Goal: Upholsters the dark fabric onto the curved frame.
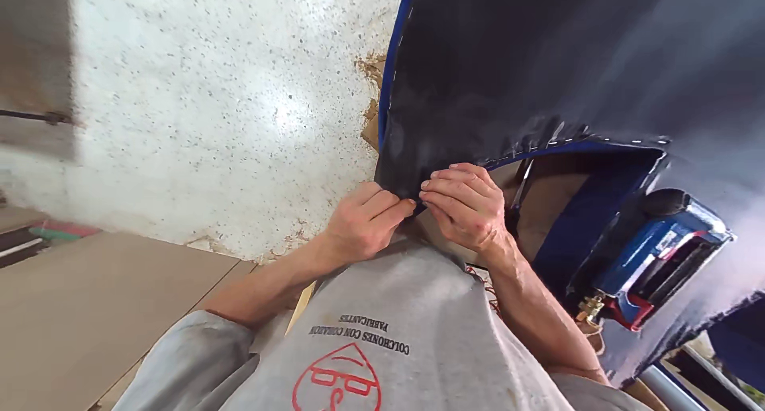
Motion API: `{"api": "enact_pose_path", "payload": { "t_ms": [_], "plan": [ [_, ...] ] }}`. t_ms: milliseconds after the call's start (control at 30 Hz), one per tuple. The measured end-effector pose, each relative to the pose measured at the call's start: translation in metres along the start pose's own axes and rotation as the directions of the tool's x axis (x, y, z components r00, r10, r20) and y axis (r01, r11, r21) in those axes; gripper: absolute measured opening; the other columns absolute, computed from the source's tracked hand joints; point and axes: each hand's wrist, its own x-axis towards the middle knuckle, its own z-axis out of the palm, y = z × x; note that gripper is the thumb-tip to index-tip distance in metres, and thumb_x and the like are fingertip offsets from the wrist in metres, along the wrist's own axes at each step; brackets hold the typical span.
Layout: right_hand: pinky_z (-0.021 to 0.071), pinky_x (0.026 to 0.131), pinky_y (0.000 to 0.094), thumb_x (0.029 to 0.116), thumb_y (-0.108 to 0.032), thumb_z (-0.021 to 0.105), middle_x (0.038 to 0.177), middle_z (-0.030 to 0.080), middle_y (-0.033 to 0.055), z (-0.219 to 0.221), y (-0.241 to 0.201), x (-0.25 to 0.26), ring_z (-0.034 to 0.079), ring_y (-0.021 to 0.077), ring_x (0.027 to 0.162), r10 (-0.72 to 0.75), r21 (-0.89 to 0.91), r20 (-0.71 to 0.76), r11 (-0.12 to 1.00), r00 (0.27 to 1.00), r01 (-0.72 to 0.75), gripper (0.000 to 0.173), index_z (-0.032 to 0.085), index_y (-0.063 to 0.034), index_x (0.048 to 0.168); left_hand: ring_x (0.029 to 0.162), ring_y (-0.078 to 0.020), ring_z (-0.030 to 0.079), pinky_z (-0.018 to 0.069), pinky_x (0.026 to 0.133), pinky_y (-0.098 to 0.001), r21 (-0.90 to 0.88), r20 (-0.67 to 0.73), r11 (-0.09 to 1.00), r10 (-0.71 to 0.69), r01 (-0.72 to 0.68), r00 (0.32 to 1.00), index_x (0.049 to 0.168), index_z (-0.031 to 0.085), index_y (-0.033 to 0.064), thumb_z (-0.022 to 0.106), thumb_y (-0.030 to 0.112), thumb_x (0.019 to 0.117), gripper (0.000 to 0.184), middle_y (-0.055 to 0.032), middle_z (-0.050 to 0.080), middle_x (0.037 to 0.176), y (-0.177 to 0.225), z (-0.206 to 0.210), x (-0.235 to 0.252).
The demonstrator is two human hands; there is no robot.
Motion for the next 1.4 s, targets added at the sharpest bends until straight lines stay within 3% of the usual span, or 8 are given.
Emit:
{"api": "enact_pose_path", "payload": {
  "t_ms": [100, 200, 333, 467, 567, 1000, 1200, 1400],
  "plan": [
    [0.0513, 0.106, 0.0454, 0.0977, -0.010, 0.066, 0.107, 0.077, 0.0095, 0.005, -0.001, -0.007, 0.070, 0.0249, 0.112, 0.001, 0.005, -0.048, 1.000, 0.999, -0.001, 0.013, 0.078, -0.0063, 0.098, 0.087, -0.0217, 0.066, 0.0532, 0.081, -0.0330, 0.065, -0.002, 0.997, -0.050, 0.050, 0.999, 0.118, 0.074, 0.0069, 0.071, 0.024, 0.0974, 0.027, -0.0106, 0.071, 0.093, 0.000, -0.005, -0.002],
    [0.0523, 0.105, 0.0455, 0.0972, -0.009, 0.066, 0.107, 0.077, 0.0106, 0.008, -0.002, -0.011, 0.070, 0.0259, 0.112, 0.000, 0.009, -0.078, 1.000, 0.997, 0.001, 0.012, 0.077, -0.0056, 0.097, 0.093, -0.0233, 0.067, 0.0539, 0.084, -0.0342, 0.069, 0.023, 0.996, -0.057, 0.055, 0.998, 0.116, 0.076, 0.0071, 0.072, 0.026, 0.0967, 0.028, -0.0116, 0.073, 0.098, 0.000, -0.007, -0.006],
    [0.0526, 0.105, 0.0455, 0.0971, -0.007, 0.065, 0.107, 0.077, 0.0113, 0.009, -0.004, -0.011, 0.070, 0.0265, 0.112, -0.003, 0.010, -0.092, 1.000, 0.996, 0.004, 0.013, 0.077, -0.0050, 0.096, 0.093, -0.0237, 0.066, 0.0519, 0.083, -0.0368, 0.120, 0.032, 0.991, -0.053, 0.049, 0.998, 0.119, 0.076, 0.0076, 0.064, 0.051, 0.0945, 0.051, -0.0115, 0.074, 0.101, 0.007, -0.005, -0.007],
    [0.0529, 0.104, 0.0453, 0.0966, -0.007, 0.065, 0.106, 0.077, 0.0111, 0.010, -0.005, -0.010, 0.070, 0.0262, 0.111, -0.005, 0.015, -0.101, 1.000, 0.995, 0.007, 0.012, 0.077, -0.0051, 0.096, 0.087, -0.0233, 0.067, 0.0538, 0.078, -0.0345, 0.167, 0.004, 0.986, -0.030, 0.028, 1.000, 0.110, 0.078, 0.0080, 0.069, 0.022, 0.0977, 0.020, -0.0101, 0.074, 0.096, 0.008, 0.003, -0.006],
    [0.0532, 0.104, 0.0451, 0.0966, -0.007, 0.065, 0.106, 0.077, 0.0113, 0.010, -0.007, -0.012, 0.070, 0.0267, 0.111, 0.004, 0.033, -0.099, 0.999, 0.995, -0.001, 0.012, 0.077, -0.0044, 0.095, 0.083, -0.0226, 0.066, 0.0538, 0.076, -0.0320, 0.110, 0.001, 0.993, 0.047, -0.047, 0.999, 0.104, 0.078, 0.0046, 0.064, 0.006, 0.0968, 0.016, -0.0108, 0.073, 0.092, 0.005, 0.003, -0.008],
    [0.0526, 0.107, 0.0433, 0.0968, -0.004, 0.062, 0.107, 0.077, 0.0113, 0.003, -0.009, -0.009, 0.070, 0.0258, 0.114, 0.022, 0.071, 0.003, 0.997, 1.000, -0.023, 0.016, 0.078, -0.0033, 0.097, 0.084, -0.0267, 0.066, 0.0550, 0.073, -0.0345, 0.035, 0.264, 0.979, 0.186, -0.202, 0.946, 0.102, 0.074, 0.0022, 0.053, 0.000, 0.0972, 0.022, -0.0128, 0.071, 0.094, -0.001, -0.011, 0.007],
    [0.0474, 0.114, 0.0431, 0.1004, -0.011, 0.055, 0.117, 0.076, 0.0098, 0.002, -0.017, -0.017, 0.068, 0.0248, 0.122, 0.059, 0.011, 0.052, 0.998, 0.997, -0.059, 0.024, 0.077, -0.0039, 0.106, 0.093, -0.0309, 0.068, 0.0576, 0.081, -0.0385, 0.070, 0.530, 0.971, 0.157, -0.228, 0.833, 0.109, 0.073, 0.0014, 0.050, 0.005, 0.0992, 0.025, -0.0147, 0.070, 0.098, 0.008, -0.028, 0.029],
    [0.0384, 0.120, 0.0514, 0.0984, -0.018, 0.060, 0.122, 0.072, 0.0100, 0.005, -0.028, -0.023, 0.059, 0.0299, 0.131, 0.137, -0.085, -0.002, 0.987, 0.991, -0.137, 0.020, 0.077, -0.0095, 0.105, 0.125, -0.0320, 0.054, 0.0418, 0.094, -0.0520, 0.125, 0.810, 0.941, 0.086, -0.314, 0.580, 0.113, 0.074, 0.0110, 0.047, 0.023, 0.0911, 0.037, -0.0100, 0.063, 0.134, 0.019, -0.047, 0.067]
  ]
}}
